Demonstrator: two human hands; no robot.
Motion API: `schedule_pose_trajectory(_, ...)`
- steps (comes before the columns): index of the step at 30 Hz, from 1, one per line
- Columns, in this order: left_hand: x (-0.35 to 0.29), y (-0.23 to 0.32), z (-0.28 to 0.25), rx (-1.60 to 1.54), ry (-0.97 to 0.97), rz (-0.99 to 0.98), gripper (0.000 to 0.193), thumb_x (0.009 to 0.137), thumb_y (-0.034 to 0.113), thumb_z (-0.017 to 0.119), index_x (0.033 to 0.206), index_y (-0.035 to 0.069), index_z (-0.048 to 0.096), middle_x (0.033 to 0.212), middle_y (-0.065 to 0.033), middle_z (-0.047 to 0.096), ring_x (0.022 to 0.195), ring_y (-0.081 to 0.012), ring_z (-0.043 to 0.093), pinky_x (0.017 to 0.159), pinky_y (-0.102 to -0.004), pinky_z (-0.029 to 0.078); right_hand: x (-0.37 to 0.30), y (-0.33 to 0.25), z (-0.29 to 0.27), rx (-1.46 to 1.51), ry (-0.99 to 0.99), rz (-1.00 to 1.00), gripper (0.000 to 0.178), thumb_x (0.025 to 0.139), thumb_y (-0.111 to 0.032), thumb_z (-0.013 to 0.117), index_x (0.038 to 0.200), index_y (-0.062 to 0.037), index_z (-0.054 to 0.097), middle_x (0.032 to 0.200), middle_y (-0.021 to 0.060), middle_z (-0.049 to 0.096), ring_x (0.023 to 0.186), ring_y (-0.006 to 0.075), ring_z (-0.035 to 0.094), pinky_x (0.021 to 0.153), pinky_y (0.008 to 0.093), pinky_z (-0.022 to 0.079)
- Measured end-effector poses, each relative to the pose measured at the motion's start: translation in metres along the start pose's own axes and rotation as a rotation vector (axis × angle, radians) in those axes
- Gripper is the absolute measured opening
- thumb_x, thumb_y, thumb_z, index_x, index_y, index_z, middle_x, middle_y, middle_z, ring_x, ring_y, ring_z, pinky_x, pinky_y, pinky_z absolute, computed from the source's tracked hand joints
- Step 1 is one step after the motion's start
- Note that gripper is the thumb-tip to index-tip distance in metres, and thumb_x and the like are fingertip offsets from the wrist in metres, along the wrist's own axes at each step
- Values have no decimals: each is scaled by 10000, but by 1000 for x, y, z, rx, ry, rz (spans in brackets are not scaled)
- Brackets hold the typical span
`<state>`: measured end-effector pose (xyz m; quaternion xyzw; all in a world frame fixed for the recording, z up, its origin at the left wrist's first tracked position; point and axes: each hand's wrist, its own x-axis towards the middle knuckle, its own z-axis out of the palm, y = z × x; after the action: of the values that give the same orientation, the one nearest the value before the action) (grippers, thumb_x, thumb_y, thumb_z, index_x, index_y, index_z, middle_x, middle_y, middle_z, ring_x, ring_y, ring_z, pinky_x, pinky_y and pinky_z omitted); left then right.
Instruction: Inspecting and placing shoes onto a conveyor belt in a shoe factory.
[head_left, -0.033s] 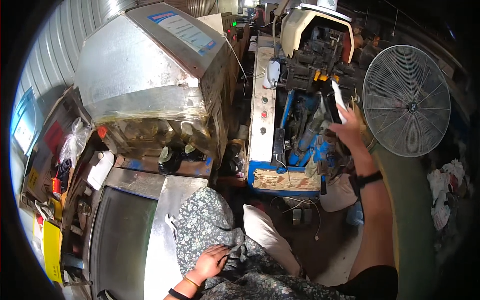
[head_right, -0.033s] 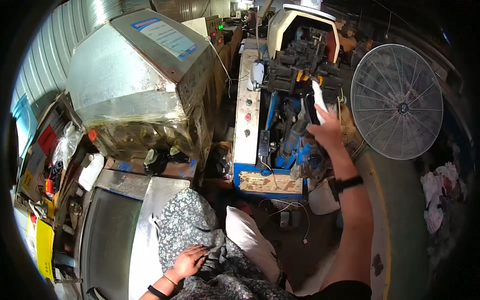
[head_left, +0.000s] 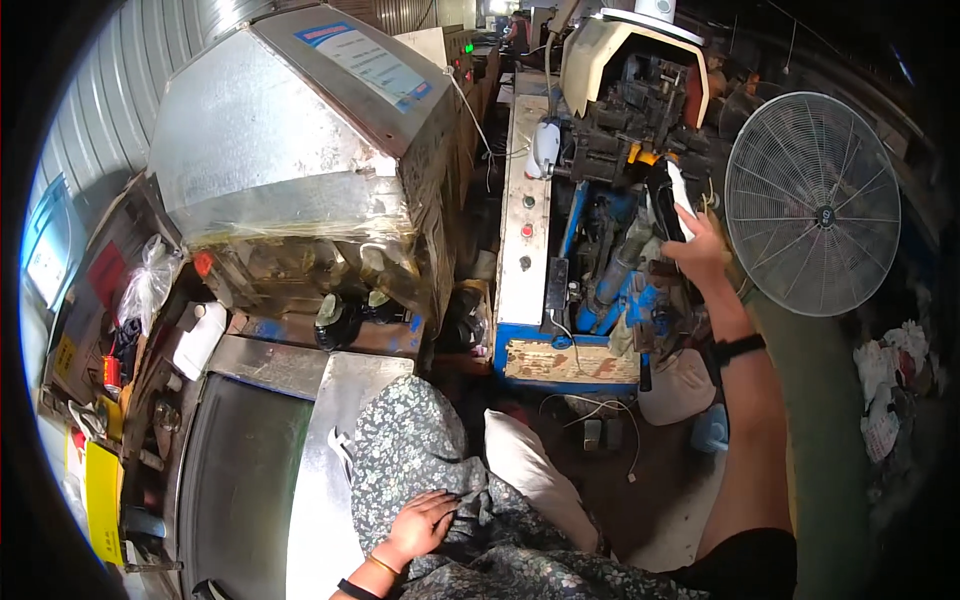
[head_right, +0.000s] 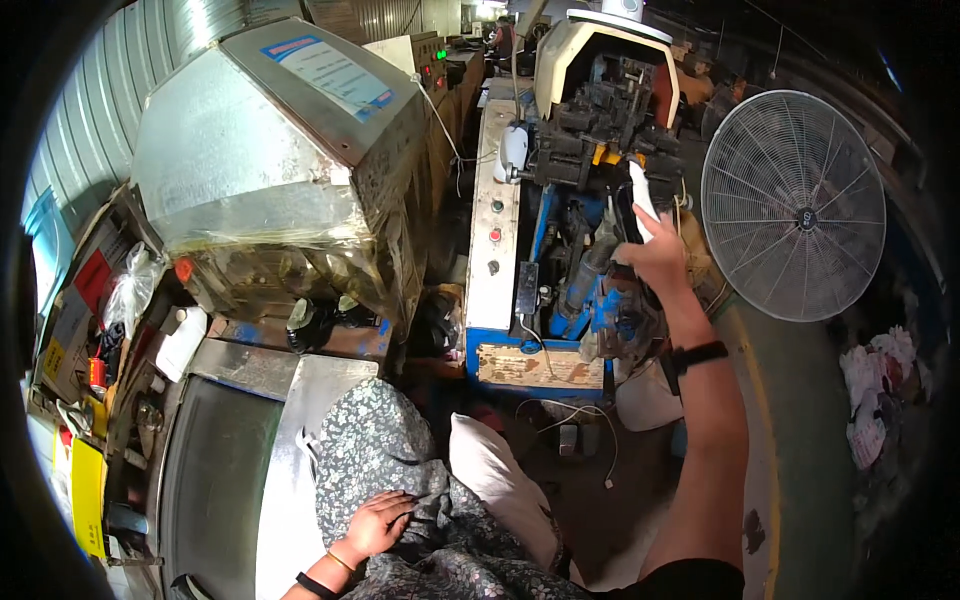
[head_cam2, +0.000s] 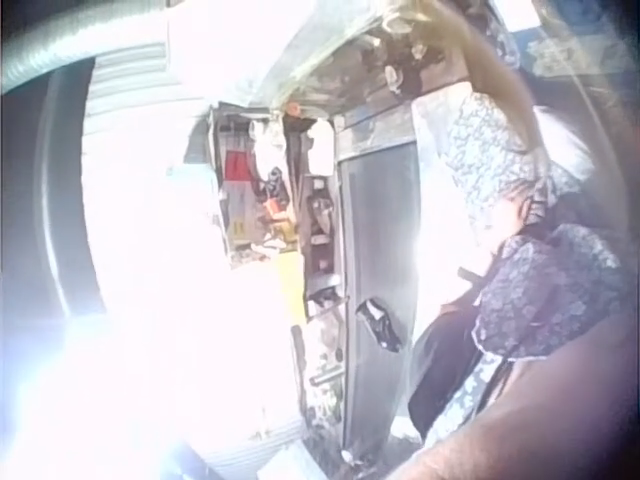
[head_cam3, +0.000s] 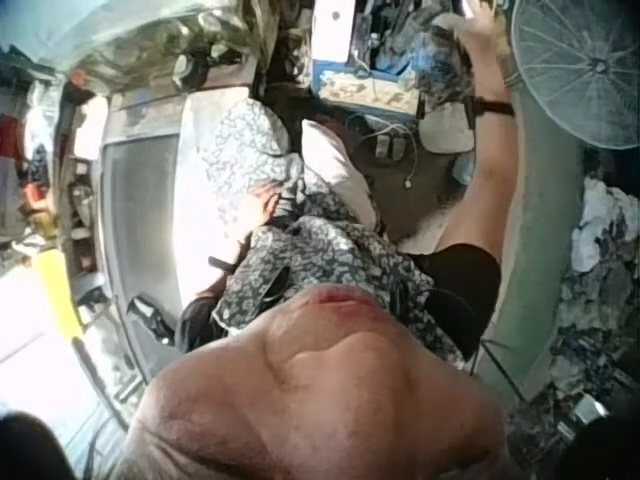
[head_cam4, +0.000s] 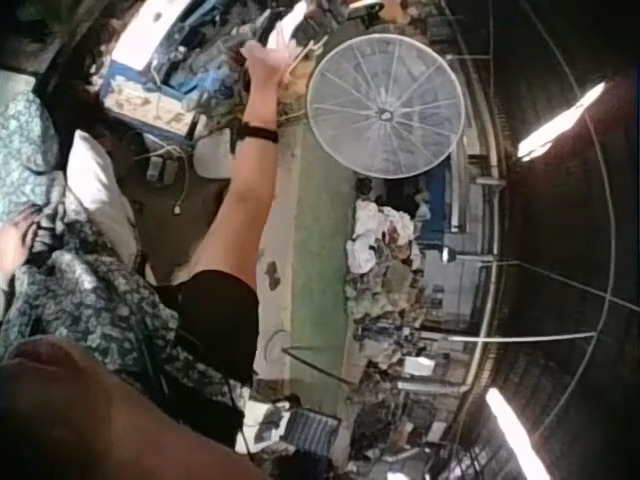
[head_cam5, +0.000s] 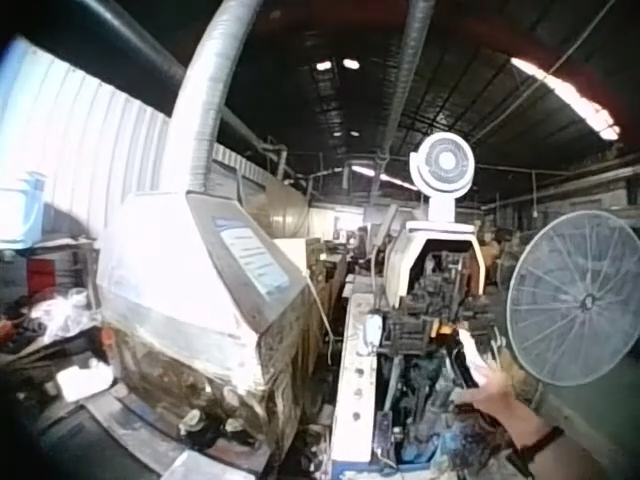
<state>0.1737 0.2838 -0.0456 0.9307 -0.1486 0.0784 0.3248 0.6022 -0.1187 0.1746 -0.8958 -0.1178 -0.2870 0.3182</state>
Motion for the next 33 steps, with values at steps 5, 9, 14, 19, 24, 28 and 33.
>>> schedule_pose_trajectory(5, 6, 0, 10, -13, 111, -115, 158, 845, 128, 635, 954, 54, 721, 1001, -110, 713, 1005, -288, 667, 922, -387, 515, 45, 32, 11, -150, -68, 74, 724, 601, -206, 730, 1314, -236, 607, 1320, 248, 530, 1135, 356, 594, 898, 353, 493)
schedule_pose_trajectory(9, 6, 2, 10, -4, 110, -133, 138, 839, 123, 641, 930, 61, 725, 979, -113, 716, 985, -284, 673, 908, -382, 521, 56, -1, -7, -242, -271, 82, 789, 579, -193, 735, 1350, -252, 577, 1301, 204, 559, 1032, 342, 633, 877, 364, 501)
schedule_pose_trajectory(14, 14, 5, 8, -7, 119, -137, 127, 837, 124, 647, 917, 65, 725, 967, -115, 716, 969, -281, 677, 898, -375, 525, 50, -9, -18, -244, -412, 163, 799, 564, -226, 756, 1341, -292, 580, 1326, 200, 542, 1090, 351, 604, 918, 380, 492)
schedule_pose_trajectory(19, 32, 19, 5, 122, 111, -116, 136, 798, 98, 656, 910, 53, 720, 965, -109, 718, 935, -281, 686, 854, -366, 537, 47, 12, 10, -326, -418, 92, 769, 668, -377, 751, 1397, -317, 511, 1437, 286, 416, 1323, 450, 412, 1063, 501, 382)
schedule_pose_trajectory(24, 26, 5, 18, 113, 127, -148, 99, 785, 103, 677, 865, 60, 718, 915, -93, 717, 891, -274, 680, 831, -357, 529, 0, -3, 33, -437, -271, 63, 789, 749, -460, 705, 1462, -330, 393, 1532, 224, 287, 1249, 539, 411, 1019, 485, 434)
schedule_pose_trajectory(28, 18, 3, 20, 147, 126, -99, 105, 799, 120, 675, 876, 65, 719, 928, -90, 721, 893, -265, 686, 835, -358, 528, -6, 0, 30, -453, -227, 73, 762, 728, -378, 706, 1438, -318, 435, 1512, 220, 321, 1210, 466, 465, 1015, 467, 437)
schedule_pose_trajectory(33, 5, 4, 19, 154, 81, -115, 102, 798, 117, 676, 872, 61, 717, 924, -99, 719, 894, -275, 685, 828, -366, 533, -14, 3, 33, -419, -124, 12, 749, 712, -371, 706, 1418, -305, 464, 1470, 211, 368, 1191, 421, 480, 1027, 446, 420)
